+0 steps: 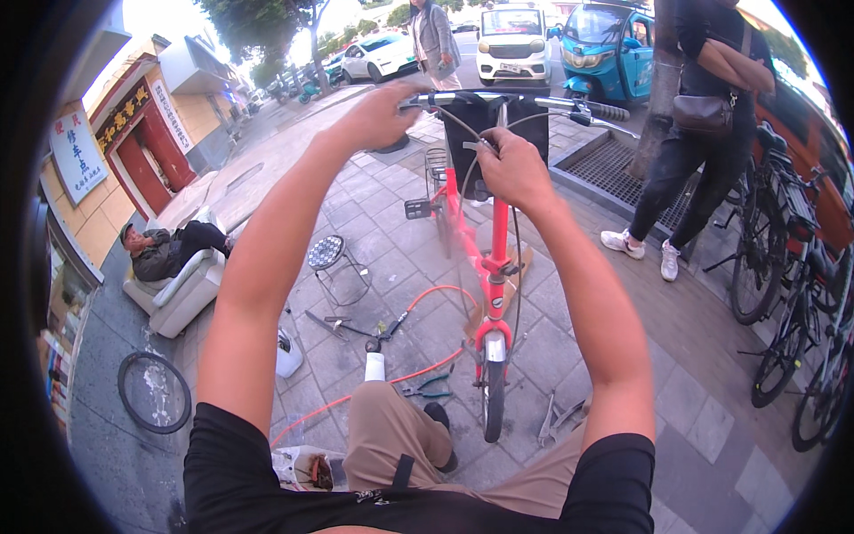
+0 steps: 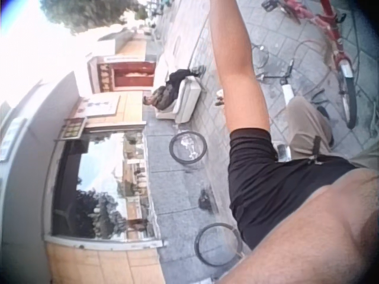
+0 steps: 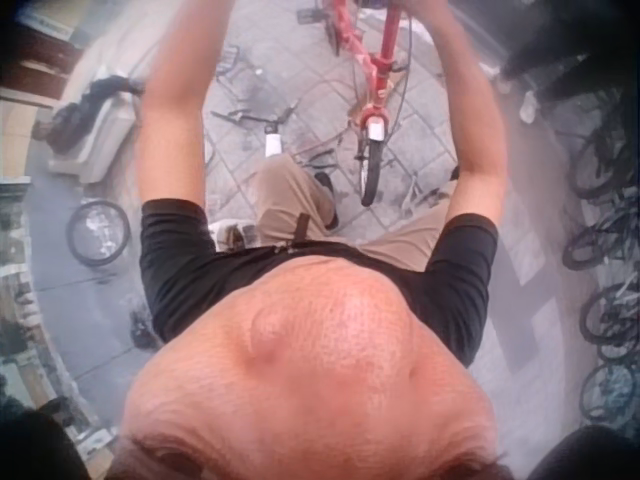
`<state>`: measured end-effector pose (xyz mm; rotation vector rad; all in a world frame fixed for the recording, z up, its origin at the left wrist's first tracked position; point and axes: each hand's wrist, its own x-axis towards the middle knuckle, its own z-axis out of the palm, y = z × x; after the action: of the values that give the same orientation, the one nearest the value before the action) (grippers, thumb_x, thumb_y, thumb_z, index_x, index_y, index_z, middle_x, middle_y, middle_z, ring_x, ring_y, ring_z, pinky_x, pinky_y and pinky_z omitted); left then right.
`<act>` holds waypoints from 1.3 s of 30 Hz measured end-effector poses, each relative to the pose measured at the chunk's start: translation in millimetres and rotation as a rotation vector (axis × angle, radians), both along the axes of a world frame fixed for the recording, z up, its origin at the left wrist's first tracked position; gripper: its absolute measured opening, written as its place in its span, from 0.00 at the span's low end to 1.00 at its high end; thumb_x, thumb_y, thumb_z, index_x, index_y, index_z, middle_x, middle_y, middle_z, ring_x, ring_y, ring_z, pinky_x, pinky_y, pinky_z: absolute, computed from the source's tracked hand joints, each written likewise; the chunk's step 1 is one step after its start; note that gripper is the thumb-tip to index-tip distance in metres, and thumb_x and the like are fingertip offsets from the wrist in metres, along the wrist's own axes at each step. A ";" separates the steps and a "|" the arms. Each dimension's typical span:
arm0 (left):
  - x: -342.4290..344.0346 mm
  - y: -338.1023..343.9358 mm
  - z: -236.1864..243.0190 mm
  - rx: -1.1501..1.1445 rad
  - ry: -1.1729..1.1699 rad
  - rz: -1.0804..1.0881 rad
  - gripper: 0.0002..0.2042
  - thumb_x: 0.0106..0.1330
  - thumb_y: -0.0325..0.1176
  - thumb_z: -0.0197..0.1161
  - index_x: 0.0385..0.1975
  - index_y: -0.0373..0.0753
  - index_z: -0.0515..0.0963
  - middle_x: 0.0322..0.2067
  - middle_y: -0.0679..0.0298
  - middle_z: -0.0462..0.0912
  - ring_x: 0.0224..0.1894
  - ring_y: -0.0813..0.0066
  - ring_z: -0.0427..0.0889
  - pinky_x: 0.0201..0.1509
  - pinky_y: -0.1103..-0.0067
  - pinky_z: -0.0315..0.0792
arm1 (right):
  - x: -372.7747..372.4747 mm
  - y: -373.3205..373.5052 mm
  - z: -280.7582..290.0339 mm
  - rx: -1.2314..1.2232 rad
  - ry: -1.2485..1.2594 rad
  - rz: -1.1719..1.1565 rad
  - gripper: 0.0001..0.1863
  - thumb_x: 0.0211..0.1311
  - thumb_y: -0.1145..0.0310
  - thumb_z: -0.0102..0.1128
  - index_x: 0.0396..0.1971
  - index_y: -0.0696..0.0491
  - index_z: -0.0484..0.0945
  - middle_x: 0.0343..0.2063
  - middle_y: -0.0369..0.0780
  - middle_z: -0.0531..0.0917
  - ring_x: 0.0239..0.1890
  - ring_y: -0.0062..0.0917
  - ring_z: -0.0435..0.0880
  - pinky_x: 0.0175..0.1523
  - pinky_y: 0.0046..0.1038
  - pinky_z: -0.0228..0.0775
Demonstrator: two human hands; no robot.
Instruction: The person repairs a red bicycle on a sidewalk, using pliers and a screwdriver to adjust the rear wheel and brake cables. They also handle a white cylindrical object and spray bottle while working on the frame and handlebars.
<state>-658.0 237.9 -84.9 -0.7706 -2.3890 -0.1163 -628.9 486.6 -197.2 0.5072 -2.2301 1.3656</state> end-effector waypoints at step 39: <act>-34.2 13.5 -2.6 -0.342 0.226 -0.263 0.08 0.73 0.35 0.62 0.40 0.39 0.87 0.34 0.60 0.83 0.42 0.57 0.84 0.65 0.59 0.69 | -104.4 -19.8 106.3 0.338 0.194 -0.405 0.23 0.64 0.47 0.53 0.41 0.46 0.93 0.39 0.51 0.90 0.46 0.51 0.88 0.54 0.43 0.80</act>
<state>-692.3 251.5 -87.5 -1.1883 -2.1086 0.2668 -733.2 466.8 -91.0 0.2621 -2.2512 0.7112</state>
